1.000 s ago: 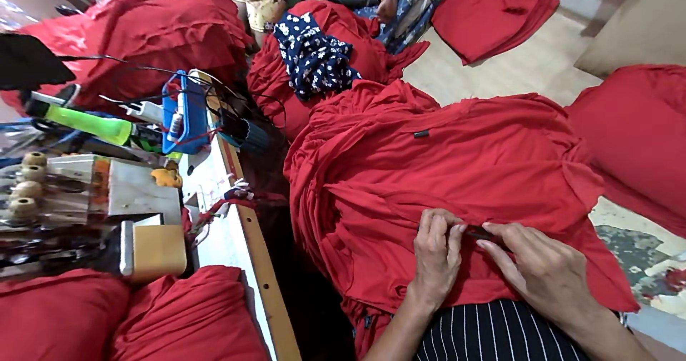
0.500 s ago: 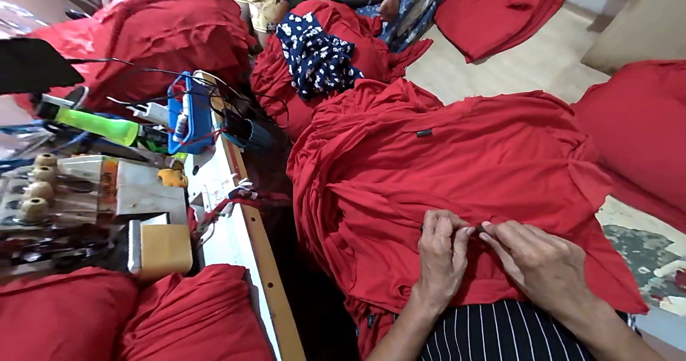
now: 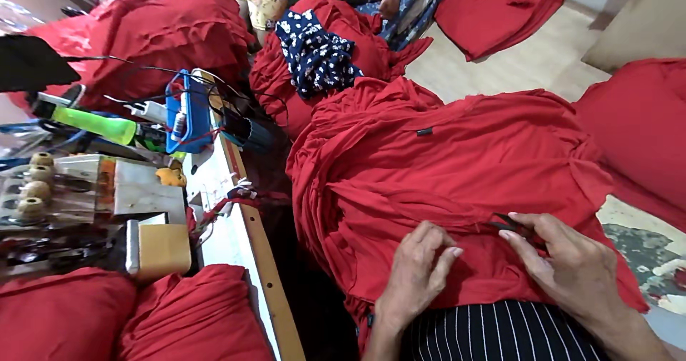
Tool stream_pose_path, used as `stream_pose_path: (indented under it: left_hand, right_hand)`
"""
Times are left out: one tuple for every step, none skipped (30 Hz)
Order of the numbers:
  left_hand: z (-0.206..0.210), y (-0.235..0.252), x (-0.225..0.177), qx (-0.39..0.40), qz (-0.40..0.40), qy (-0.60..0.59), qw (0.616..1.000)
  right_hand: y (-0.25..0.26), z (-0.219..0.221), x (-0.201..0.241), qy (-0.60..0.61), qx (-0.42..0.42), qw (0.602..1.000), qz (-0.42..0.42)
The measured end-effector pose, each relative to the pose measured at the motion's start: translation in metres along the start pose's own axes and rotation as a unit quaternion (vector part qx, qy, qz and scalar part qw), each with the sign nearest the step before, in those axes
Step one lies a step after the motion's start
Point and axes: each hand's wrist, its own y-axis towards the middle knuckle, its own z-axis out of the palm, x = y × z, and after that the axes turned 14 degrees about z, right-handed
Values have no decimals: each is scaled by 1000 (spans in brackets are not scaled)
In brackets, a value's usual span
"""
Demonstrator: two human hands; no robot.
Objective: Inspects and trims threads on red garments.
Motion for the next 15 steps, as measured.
stream_pose_path:
  left_hand:
    - [-13, -2, -1, 25, -18, 31, 999]
    - [-28, -5, -4, 58, -47, 60, 995]
    - [-46, -11, -7, 106, -89, 86, 987]
    - [-63, -18, -12, 166, -141, 103, 971]
    - [-80, -26, -17, 222, -193, 105, 950]
    - [-94, -35, -20, 254, -228, 101, 934]
    - [-104, -41, -22, 262, -244, 100, 928]
    - [-109, -43, -23, 250, -245, 104, 931]
    - [-108, -40, -23, 225, -229, 113, 940]
    - [-101, -33, -21, 195, -210, 116, 951]
    - [-87, -24, -16, 152, -178, 119, 965]
    - [-68, -13, -8, 99, -136, 117, 979]
    - [-46, -3, 1, 49, -91, 110, 988]
    - [-24, 6, 10, 14, -49, 99, 994]
    - [-3, 13, 17, -3, -18, 85, 996]
  right_hand:
    - [0, -1, -2, 4, 1, 1000, 7]
    - [0, -1, -4, 9, 3, 1000, 12]
    - [1, -2, -6, 14, 4, 1000, 18]
    - [2, -2, -6, 18, 6, 1000, 23]
    - [2, -3, -7, 21, 8, 999, 28]
    - [3, -4, -7, 24, 9, 999, 31]
    - [4, -4, -7, 27, 9, 999, 32]
    - [4, -3, -7, 29, 9, 999, 31]
    - [4, -2, -6, 30, 13, 999, 30]
    - [4, -1, -6, 31, 18, 999, 29]
    - [3, 1, -4, 33, 25, 999, 29]
    - [3, 2, -3, 33, 30, 999, 27]
    - [4, 2, -2, 30, 32, 999, 25]
    - [4, 2, -1, 30, 32, 999, 22]
    - [3, 2, -1, 29, 31, 999, 20]
